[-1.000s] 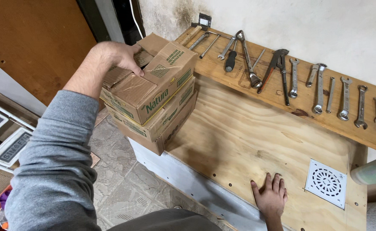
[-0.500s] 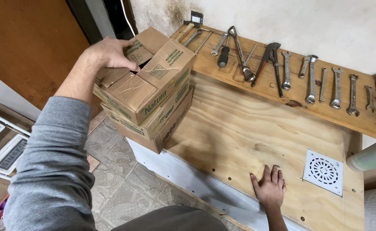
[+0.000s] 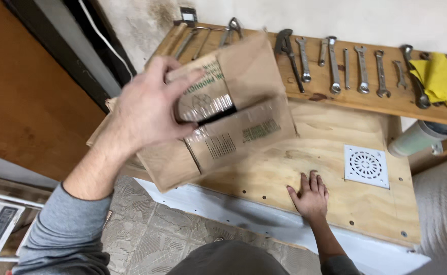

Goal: The person repeatedly folds and unfolds several cardboard boxes on a wooden workbench. They flatten the boxes, tuck in flaps, and then reopen them, repeating this cycle multiple times with different boxes.

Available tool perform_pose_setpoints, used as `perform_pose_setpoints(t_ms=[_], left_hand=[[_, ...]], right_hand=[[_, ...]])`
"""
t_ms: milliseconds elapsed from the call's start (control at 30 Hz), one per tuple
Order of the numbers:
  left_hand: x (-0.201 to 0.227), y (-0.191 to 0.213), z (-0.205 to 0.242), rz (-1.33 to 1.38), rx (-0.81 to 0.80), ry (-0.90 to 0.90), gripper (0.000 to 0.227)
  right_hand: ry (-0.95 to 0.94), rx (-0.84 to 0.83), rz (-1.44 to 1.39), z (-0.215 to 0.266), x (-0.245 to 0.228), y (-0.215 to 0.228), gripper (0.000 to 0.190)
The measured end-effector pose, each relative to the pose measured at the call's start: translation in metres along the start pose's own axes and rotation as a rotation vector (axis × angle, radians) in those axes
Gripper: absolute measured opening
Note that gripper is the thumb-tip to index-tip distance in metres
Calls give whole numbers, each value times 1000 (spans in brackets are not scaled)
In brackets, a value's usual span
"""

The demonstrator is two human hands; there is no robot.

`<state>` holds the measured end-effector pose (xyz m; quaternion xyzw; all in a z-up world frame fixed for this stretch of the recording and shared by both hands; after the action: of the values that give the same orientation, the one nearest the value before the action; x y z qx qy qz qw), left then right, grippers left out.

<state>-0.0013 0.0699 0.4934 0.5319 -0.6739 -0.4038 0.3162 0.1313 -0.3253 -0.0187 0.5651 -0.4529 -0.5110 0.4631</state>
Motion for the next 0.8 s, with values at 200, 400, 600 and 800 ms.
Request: perform_pose_setpoints(t_ms=[200, 400, 600, 800], left_hand=[[103, -118, -2, 126, -259, -256, 111], [150, -198, -4, 154, -37, -374, 111], [169, -245, -22, -22, 296, -472, 91], [180, -270, -29, -61, 477, -567, 62]], right_hand=[[-42, -25, -383, -21, 40, -8, 67], [-369, 212, -1201, 6, 100, -2, 14], [193, 466, -621, 57, -25, 131, 15], [460, 448, -292, 42, -134, 177, 18]])
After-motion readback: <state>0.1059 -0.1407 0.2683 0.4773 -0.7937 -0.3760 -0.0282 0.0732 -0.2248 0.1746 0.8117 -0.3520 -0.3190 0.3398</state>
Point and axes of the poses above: each hand's wrist, its own z-axis away from the middle knuckle, its own y-axis out of the back of the hand, x = y × z, the point moved 10 cm from there along -z, towards the middle knuckle, and after that the axes turned 4 degrees about -y, right-handed, at the moved point
